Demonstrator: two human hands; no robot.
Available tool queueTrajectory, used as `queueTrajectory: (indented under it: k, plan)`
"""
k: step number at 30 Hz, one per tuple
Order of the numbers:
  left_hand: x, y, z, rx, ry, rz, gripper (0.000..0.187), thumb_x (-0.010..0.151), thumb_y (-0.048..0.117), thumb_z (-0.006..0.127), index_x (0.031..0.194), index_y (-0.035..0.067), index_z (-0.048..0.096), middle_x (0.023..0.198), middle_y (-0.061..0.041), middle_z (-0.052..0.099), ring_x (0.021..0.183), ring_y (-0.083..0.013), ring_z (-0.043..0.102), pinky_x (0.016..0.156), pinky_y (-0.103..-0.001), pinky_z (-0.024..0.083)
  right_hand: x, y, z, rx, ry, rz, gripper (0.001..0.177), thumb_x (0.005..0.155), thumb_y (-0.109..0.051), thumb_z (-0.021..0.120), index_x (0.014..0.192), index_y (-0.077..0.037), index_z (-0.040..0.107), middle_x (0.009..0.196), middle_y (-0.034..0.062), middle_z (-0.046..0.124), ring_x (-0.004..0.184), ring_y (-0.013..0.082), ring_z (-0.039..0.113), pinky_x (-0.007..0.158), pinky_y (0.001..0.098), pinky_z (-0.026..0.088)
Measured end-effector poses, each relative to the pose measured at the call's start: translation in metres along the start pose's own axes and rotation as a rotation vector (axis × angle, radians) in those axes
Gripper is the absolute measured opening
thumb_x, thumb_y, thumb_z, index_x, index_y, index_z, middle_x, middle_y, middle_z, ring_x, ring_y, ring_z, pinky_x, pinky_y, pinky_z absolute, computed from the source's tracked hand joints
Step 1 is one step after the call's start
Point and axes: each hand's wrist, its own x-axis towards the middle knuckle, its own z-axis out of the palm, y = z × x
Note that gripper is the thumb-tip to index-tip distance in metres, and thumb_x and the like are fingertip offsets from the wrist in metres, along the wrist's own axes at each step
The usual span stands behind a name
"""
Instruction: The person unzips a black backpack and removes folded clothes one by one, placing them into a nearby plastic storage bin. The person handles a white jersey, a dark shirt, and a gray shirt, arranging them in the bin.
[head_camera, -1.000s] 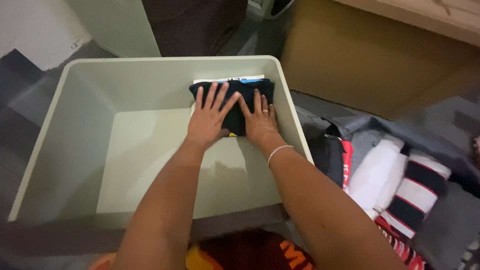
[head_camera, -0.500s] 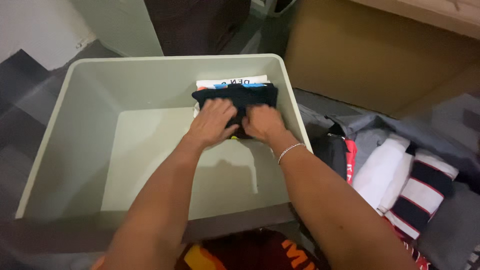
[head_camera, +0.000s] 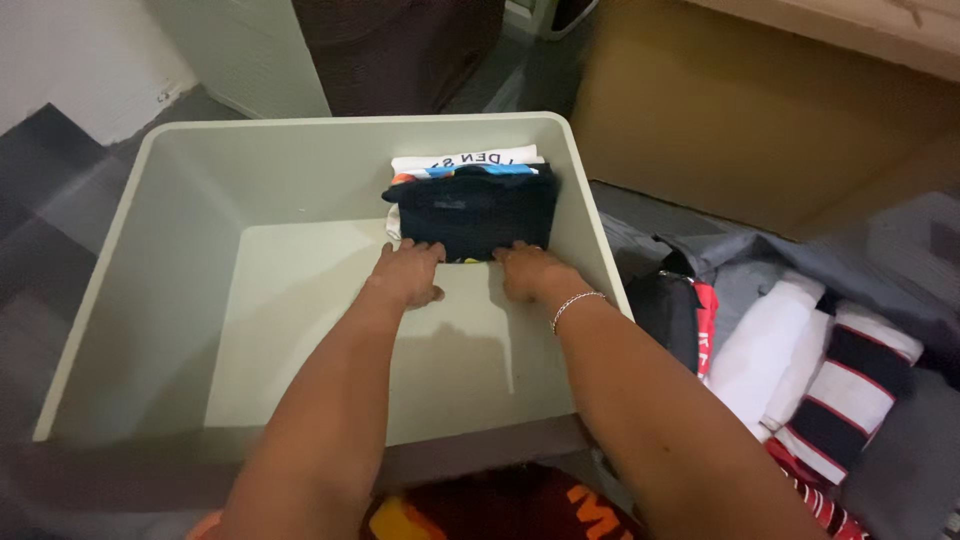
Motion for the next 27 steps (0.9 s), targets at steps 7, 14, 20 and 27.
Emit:
queueTrajectory:
  k: [7, 14, 20, 27]
  plan:
    - [0.013, 0.002, -0.006, -0.15, 0.06, -0.078, 0.063, 0.087, 0.039, 0.078, 0.141, 0.022, 0.05, 0.13, -0.011, 0.063, 0.124, -0.0324, 0.058, 0.107, -0.052, 0.044, 0.011, 0.003, 0.001, 0.035, 0.144, -0.055, 0.072, 0.09, -0.008, 0.056, 0.159, -0.014, 0.037, 0.16, 0.0233, 0.035, 0.145, 0.0424, 0.039, 0.119, 0.0462, 0.036]
    - [0.0, 0.003, -0.025, -0.154, 0.48, 0.009, 0.051, 0.093, 0.036, 0.077, 0.135, 0.017, 0.057, 0.141, -0.011, 0.058, 0.136, -0.0313, 0.052, 0.115, -0.049, 0.042, -0.005, -0.004, -0.02, 0.129, 0.611, 0.025, 0.05, 0.094, -0.027, 0.071, 0.139, -0.015, 0.055, 0.142, 0.018, 0.051, 0.136, 0.0381, 0.05, 0.113, 0.0514, 0.044]
    - [0.01, 0.011, -0.014, 0.169, 0.626, 0.016, 0.103, 0.075, 0.029, 0.084, 0.159, 0.031, 0.025, 0.165, -0.013, 0.018, 0.15, -0.0344, 0.026, 0.119, -0.065, 0.02, -0.01, -0.012, -0.018, 0.181, 0.745, -0.008, 0.084, 0.08, -0.016, 0.078, 0.152, -0.026, 0.035, 0.151, 0.0205, 0.03, 0.135, 0.0427, 0.04, 0.107, 0.0571, 0.041]
    - [0.033, 0.007, -0.001, 0.284, 0.587, -0.092, 0.095, 0.091, 0.014, 0.064, 0.165, 0.038, 0.009, 0.172, -0.004, -0.002, 0.157, -0.0278, 0.012, 0.118, -0.067, 0.02, -0.011, -0.014, -0.016, 0.103, 0.716, 0.009, 0.107, 0.077, -0.016, 0.082, 0.161, -0.03, 0.018, 0.165, 0.0161, 0.013, 0.148, 0.0388, 0.028, 0.112, 0.0585, 0.035]
